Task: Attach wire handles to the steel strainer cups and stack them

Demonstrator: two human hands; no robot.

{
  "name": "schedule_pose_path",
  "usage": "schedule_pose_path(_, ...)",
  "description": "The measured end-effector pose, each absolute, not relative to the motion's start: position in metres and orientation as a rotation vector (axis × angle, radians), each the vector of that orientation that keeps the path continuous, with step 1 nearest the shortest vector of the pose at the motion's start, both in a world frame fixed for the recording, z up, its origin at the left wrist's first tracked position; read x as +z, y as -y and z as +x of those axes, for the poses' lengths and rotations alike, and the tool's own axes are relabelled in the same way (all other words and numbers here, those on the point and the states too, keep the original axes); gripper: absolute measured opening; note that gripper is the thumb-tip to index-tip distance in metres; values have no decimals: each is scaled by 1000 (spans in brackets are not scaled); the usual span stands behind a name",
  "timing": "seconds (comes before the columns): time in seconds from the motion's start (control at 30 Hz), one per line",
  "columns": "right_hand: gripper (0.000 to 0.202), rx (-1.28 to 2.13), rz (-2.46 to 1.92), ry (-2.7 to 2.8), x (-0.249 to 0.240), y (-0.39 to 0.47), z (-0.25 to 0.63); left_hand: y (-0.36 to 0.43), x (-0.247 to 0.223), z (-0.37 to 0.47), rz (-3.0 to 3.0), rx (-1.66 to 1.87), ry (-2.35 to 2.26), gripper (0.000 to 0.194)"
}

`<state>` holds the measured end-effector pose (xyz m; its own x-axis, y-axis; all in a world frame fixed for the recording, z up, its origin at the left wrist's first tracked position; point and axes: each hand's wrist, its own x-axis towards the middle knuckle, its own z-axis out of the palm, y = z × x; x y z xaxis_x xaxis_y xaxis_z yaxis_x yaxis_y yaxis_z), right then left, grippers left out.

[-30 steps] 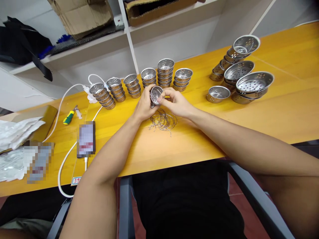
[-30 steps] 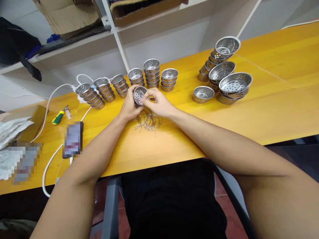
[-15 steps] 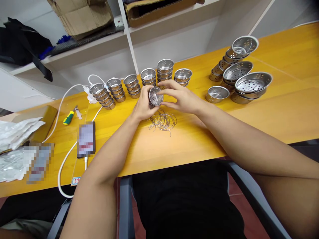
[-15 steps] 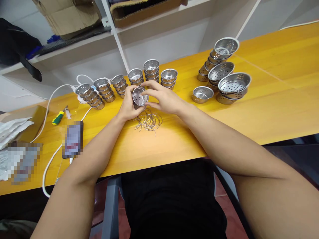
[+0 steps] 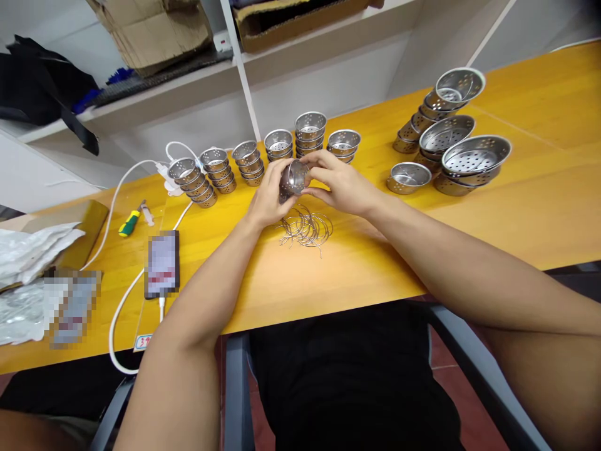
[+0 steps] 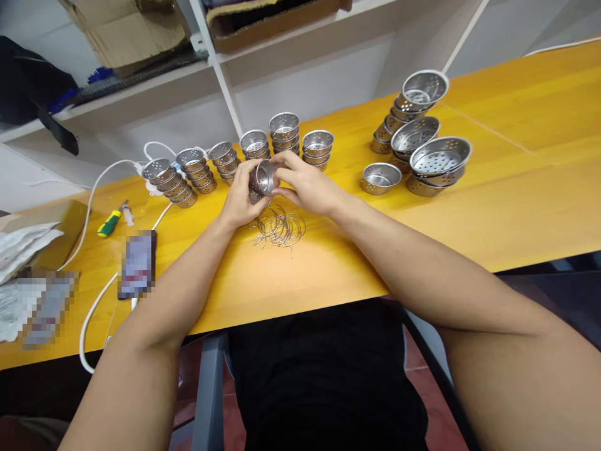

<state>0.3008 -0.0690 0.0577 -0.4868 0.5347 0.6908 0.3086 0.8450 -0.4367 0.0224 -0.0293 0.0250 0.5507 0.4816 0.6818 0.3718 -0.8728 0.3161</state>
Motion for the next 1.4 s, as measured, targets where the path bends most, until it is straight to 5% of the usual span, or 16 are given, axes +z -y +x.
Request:
schedule_pose_path(0.4,10,314,-642,2051,62,76,296,23,29,17,2674,1256,-647,88)
schedule_pose_path(0.6,37,487,-640,2120,75,81,306,19,26,8,2575,1367,-850,96)
schedule_pose_path(0.77,40,629,-681,2339,75,82,317,17,24,5,2422,1529,-1055,108)
schedule_pose_path(1.0,56,646,-892,2262,70,81,312,28,27,13,2349,1501,-1106,97)
schedule_pose_path(1.2,112,648,-829,1874,60,82,294,42,34,27,2544,1337,-900,99)
schedule_pose_path(1.4,99,486,-840,1832,61,76,294,48,32,35,2515,1317,-844,98)
